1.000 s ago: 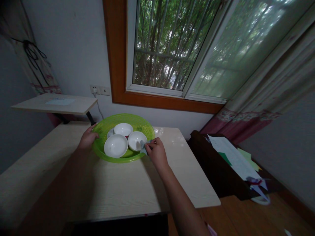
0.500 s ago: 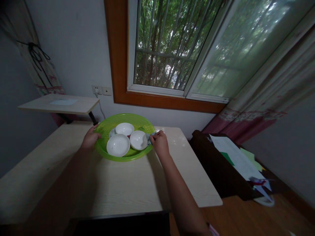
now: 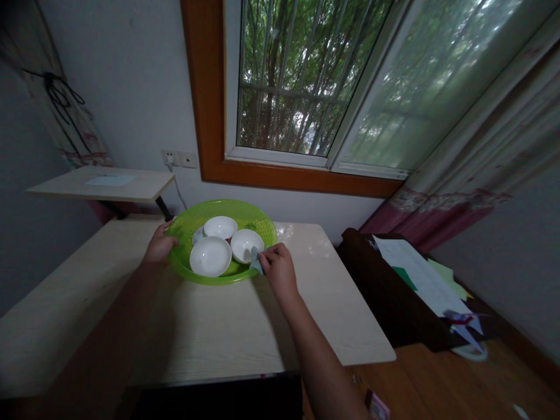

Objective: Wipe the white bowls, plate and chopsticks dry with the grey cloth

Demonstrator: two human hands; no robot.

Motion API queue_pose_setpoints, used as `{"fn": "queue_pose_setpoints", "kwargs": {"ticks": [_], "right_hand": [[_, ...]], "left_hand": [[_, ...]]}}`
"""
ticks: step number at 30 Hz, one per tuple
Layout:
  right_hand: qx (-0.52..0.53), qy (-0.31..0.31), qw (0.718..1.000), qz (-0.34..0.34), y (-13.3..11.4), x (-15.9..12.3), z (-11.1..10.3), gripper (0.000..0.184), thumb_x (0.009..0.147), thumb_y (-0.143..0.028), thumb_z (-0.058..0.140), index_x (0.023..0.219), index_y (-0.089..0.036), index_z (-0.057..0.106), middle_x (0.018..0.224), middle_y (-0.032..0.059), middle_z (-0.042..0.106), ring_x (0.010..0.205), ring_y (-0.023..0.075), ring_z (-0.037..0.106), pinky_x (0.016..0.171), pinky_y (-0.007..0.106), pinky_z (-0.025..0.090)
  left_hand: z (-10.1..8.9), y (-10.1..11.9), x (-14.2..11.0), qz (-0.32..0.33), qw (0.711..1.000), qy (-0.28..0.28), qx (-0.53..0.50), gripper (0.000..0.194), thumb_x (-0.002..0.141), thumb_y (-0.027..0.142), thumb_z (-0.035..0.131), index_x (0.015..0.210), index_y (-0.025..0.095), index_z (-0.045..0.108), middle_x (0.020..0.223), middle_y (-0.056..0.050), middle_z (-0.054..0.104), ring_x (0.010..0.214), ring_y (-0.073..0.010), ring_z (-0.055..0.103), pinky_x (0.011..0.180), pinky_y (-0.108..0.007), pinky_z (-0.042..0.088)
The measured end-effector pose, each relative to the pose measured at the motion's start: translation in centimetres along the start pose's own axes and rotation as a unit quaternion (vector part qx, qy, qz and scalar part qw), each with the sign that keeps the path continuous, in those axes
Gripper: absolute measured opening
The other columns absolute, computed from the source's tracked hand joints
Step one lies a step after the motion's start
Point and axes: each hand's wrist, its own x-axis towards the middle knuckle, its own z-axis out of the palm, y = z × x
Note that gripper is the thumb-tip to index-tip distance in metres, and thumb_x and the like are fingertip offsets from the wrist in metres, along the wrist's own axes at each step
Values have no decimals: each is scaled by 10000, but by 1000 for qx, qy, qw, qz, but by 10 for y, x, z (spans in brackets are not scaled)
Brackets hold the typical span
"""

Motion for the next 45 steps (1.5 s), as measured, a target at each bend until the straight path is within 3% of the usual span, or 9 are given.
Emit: {"fn": "queue_pose_setpoints", "kwargs": {"ticks": [10,13,17,21,23,30,37,41,45], "right_hand": [[-25,-2,999,30,44,59,6,246,941,-318,643,943,-171,841,939,106,630,930,245,607,856,360,510],[-28,-9,999,19,49,63,8,243,935,-318,653,948,-168,844,947,106,628,925,241,607,854,359,510],[-26,-18,999,14,52,66,7,229,927,-316,668,952,-173,845,946,100,627,928,236,607,862,354,508],[-19,-18,999,31,51,68,8,217,917,-314,670,931,-184,842,969,99,626,947,238,611,880,365,512],[-12,-9,999,38,49,65,8,214,909,-312,666,919,-187,839,972,95,619,956,238,615,910,373,513],[37,40,996,73,32,30,8,236,873,-358,681,879,-174,827,990,95,569,921,230,629,880,369,539],[59,48,994,73,25,17,5,247,861,-383,687,856,-175,821,994,97,582,891,223,630,829,359,549],[49,29,996,74,28,24,2,209,846,-360,694,839,-187,812,964,84,586,885,220,633,837,362,551],[44,22,996,71,33,31,2,205,845,-362,697,831,-193,813,955,84,590,875,219,636,818,357,556]], "left_hand": [[1,-7,-26,-45,998,33,-35,900,625,-43,652,1451,270,481,1230,-99,689,993,-277,726,706,-317,609],[-2,-3,-20,-70,996,19,-54,884,626,-33,659,1455,222,488,1171,-120,711,935,-277,736,688,-323,608],[-3,9,-3,-41,997,-5,-62,838,642,-4,666,1443,192,518,1219,-138,710,899,-247,743,662,-285,597],[0,15,5,-48,990,-84,-99,855,616,-45,602,1427,222,571,1278,-121,714,979,-246,752,710,-276,615],[2,14,2,-57,987,-90,-117,938,599,-70,581,1478,252,539,1336,-111,697,1048,-251,744,743,-278,625],[3,5,-36,-3,992,-30,-123,919,684,-65,568,1533,279,492,1448,-51,649,1212,-256,693,896,-297,627],[2,-5,-92,-8,995,50,-90,986,731,-19,582,1607,360,335,1581,-37,519,1282,-289,648,880,-329,641],[-6,1,-74,-9,997,27,-71,954,747,8,609,1603,324,331,1560,-97,529,1227,-313,677,847,-348,648],[-8,16,-33,-41,996,-19,-77,856,670,-29,626,1480,226,518,1382,-133,670,1109,-297,728,820,-331,641]]}}
